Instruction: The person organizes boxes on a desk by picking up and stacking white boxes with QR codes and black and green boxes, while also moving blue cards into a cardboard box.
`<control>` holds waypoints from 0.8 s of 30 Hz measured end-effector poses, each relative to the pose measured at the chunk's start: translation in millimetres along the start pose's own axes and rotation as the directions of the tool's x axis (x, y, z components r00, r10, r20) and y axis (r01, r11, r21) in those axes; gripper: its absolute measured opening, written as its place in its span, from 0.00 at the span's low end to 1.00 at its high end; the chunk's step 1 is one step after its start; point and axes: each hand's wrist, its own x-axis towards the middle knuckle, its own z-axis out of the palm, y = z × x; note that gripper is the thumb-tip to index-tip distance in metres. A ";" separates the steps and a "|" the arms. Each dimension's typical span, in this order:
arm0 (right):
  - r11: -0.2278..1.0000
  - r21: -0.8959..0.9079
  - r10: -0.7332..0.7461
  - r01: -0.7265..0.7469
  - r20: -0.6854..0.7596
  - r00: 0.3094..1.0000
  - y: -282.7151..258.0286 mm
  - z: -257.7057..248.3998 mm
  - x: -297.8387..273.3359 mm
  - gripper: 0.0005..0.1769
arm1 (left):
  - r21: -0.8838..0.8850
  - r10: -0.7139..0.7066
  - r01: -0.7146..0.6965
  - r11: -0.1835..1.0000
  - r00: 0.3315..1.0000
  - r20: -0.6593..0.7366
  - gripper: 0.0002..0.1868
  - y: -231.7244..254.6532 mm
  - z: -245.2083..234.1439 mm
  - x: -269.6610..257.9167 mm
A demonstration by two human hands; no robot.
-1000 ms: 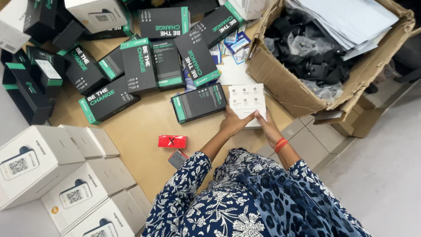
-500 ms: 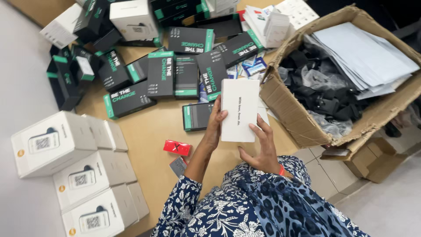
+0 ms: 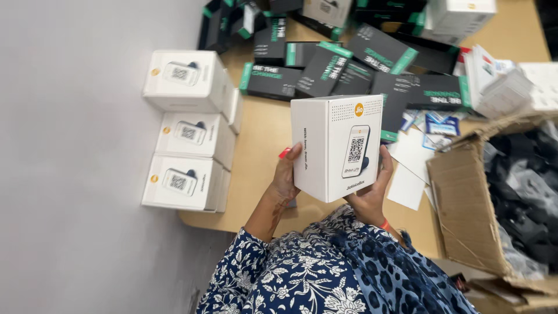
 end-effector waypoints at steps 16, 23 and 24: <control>0.933 -0.289 0.061 0.212 0.711 0.701 108.3 217.6 107.7 0.41 | 0.957 0.837 0.270 0.107 0.496 -0.233 0.53 84.2 -74.1 -99.7; 0.849 -0.230 -0.094 0.475 0.820 0.565 105.6 205.9 83.7 0.44 | 0.888 0.760 0.443 -0.123 0.618 -0.203 0.58 86.1 -150.4 -84.1; 0.849 -0.239 -0.066 0.470 0.836 0.545 105.9 201.1 82.3 0.43 | 0.876 0.775 0.468 -0.118 0.594 -0.213 0.57 86.1 -154.1 -79.8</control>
